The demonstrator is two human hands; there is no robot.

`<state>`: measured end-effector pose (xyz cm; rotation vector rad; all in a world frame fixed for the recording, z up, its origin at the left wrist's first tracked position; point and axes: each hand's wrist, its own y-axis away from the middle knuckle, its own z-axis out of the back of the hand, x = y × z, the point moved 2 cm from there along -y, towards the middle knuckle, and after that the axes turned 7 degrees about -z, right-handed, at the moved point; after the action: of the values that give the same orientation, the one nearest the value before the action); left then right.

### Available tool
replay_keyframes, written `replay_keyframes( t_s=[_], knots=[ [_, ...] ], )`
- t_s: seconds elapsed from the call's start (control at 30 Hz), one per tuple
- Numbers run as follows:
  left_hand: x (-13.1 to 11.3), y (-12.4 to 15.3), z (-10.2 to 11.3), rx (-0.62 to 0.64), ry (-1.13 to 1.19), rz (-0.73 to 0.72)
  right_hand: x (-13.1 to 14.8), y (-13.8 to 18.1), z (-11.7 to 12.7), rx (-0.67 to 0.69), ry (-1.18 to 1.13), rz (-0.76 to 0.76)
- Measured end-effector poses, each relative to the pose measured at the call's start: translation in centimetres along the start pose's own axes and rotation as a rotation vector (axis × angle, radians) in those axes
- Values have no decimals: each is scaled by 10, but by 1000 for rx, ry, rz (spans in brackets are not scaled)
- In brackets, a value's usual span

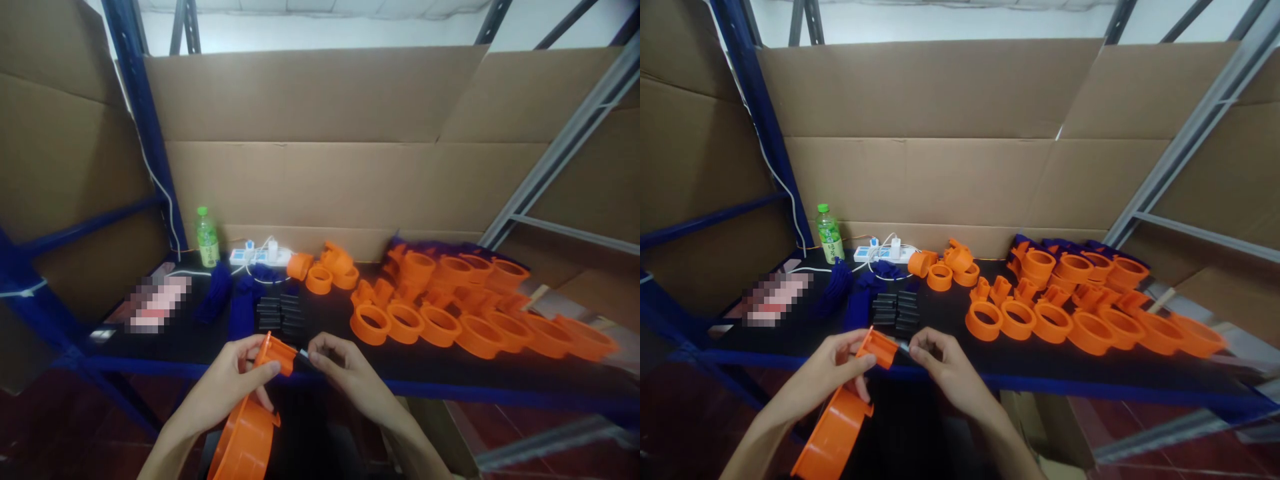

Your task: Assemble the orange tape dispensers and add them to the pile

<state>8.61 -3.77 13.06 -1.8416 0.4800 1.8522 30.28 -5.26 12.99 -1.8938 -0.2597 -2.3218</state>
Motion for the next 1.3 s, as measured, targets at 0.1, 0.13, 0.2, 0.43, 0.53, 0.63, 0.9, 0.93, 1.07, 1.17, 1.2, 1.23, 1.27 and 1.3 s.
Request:
replay_keyframes(
  t_s=[0.1,0.13,0.2,0.43,0.53,0.63,0.9,0.93,1.07,1.17,1.2,1.23,1.27,1.3],
  knots=[
    [-1,0,0,22,9,8,4,3,2,16,22,35],
    [-2,0,-1,33,14,8,5,4,2,26,21,33],
    [-4,1,-1,46,28,-1,5,6,2,38,4,17],
    [-5,1,-4,15,117,-33,9,11,-3,-37,6,86],
    [0,-1,-17,70,118,5,13,13,-9,-53,113,137],
    [3,-5,-31,56,105,-5,16,16,-11,-113,219,144],
    [3,-9,-25,-84,195,-65,25,28,13,-156,148,80],
    [2,-8,-22,-103,200,-78,26,29,15,-149,120,69],
    [-2,-6,-19,-79,217,-91,22,26,14,-122,16,3],
    [-2,-5,-20,-57,239,-98,15,22,9,-82,-52,-55],
    [-2,-5,-20,-52,248,-100,13,21,8,-63,-73,-70],
    [-2,-5,-20,-48,254,-101,11,20,7,-45,-91,-79],
    [-2,-4,-20,-46,256,-102,10,20,6,-34,-104,-86],
    [-2,-4,-20,-43,254,-102,9,20,5,-28,-106,-87]
  ],
)
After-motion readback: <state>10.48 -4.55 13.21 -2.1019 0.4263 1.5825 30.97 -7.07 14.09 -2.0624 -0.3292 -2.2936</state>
